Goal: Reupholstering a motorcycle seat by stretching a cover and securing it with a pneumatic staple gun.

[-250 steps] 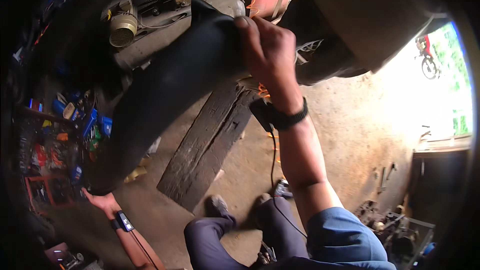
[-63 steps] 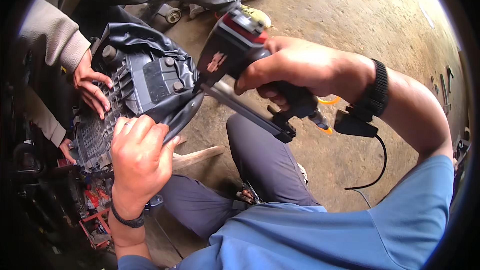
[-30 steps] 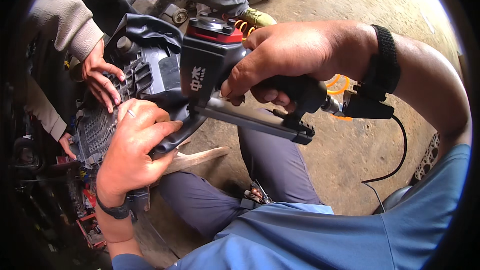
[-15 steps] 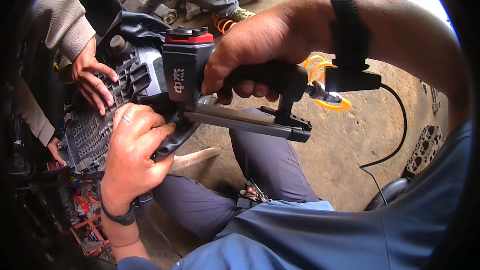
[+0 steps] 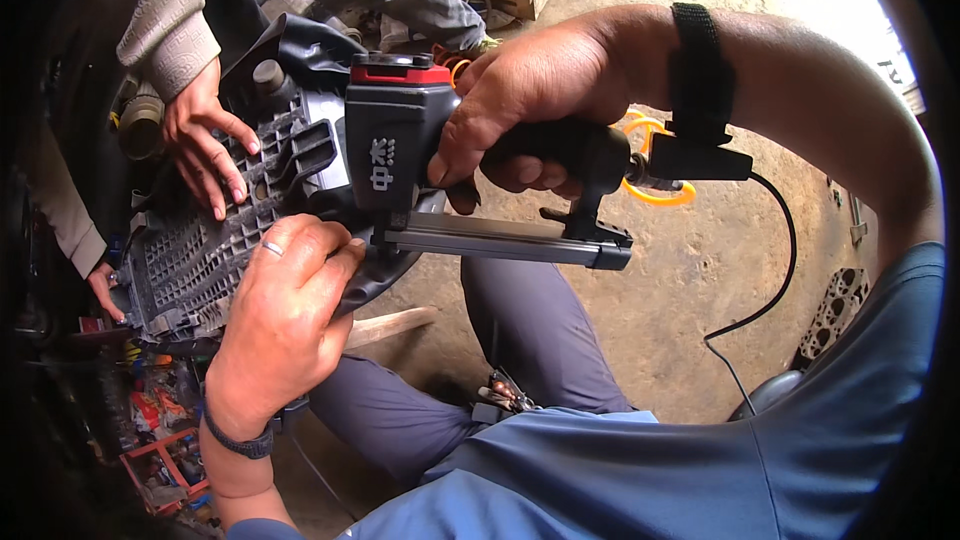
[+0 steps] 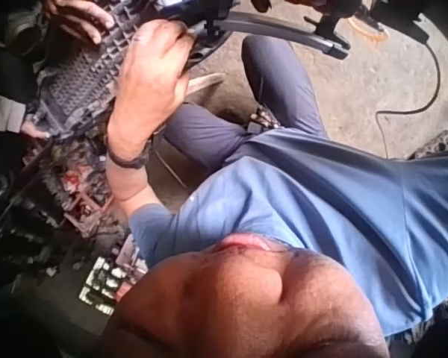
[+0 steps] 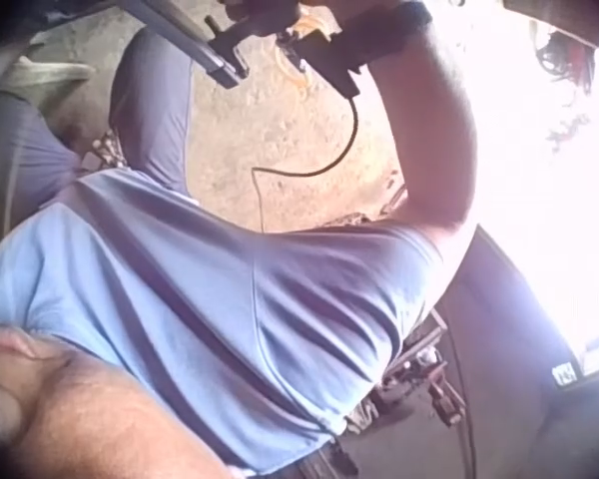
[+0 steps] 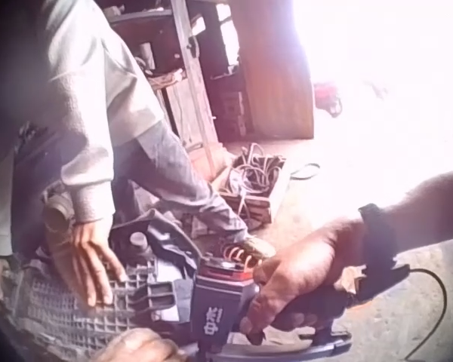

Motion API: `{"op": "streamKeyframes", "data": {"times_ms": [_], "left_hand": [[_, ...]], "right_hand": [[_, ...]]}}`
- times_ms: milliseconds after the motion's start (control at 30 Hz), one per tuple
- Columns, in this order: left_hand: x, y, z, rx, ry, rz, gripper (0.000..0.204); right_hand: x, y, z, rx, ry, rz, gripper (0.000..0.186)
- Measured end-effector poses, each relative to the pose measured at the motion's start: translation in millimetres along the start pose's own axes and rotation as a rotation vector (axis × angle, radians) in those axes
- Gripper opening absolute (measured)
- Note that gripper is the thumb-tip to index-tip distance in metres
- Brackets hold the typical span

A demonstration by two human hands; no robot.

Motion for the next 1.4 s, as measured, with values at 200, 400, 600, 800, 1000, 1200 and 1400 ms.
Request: {"op": "streamKeyframes", "data": {"times_ms": [200, 400, 600, 800, 1000, 1200, 1400], "left_hand": [[-4, -4, -2, 0.004, -0.005, 0.013, 0.048], [-1, 2, 7, -0.052, 0.019, -0.021, 0.052], [21, 8, 19, -0.029, -0.236, -0.060, 0.068], [20, 3, 81, -0.008, -0.088, 0.055, 0.064], [-15, 0, 98, -0.214, -0.239, 0.188, 0.046], [-19, 0, 96, -0.196, -0.162, 0.263, 0.024], [-20, -5, 96, -0.192, -0.128, 0.265, 0.021]], "right_hand": [[0, 0, 14, -0.123, -0.089, 0.001, 0.035], [1, 3, -11, -0.069, -0.026, -0.034, 0.033], [41, 72, -24, 0.604, 0.071, 0.170, 0.045], [39, 170, -14, 0.643, 0.406, 0.413, 0.036], [10, 209, 22, 0.681, 0.346, 0.561, 0.028], [9, 201, 37, 0.760, 0.376, 0.505, 0.025], [18, 176, 47, 1.002, 0.585, 0.078, 0.017]]}}
Point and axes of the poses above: each hand's wrist, its own z-axis towards the middle knuckle, its own x-axis out of the back of the hand, y = z × x, the point moved 6 cm from there along z, towards the middle knuckle, and after that the axes turned 1 degree about -y, right-handed, at the moved point
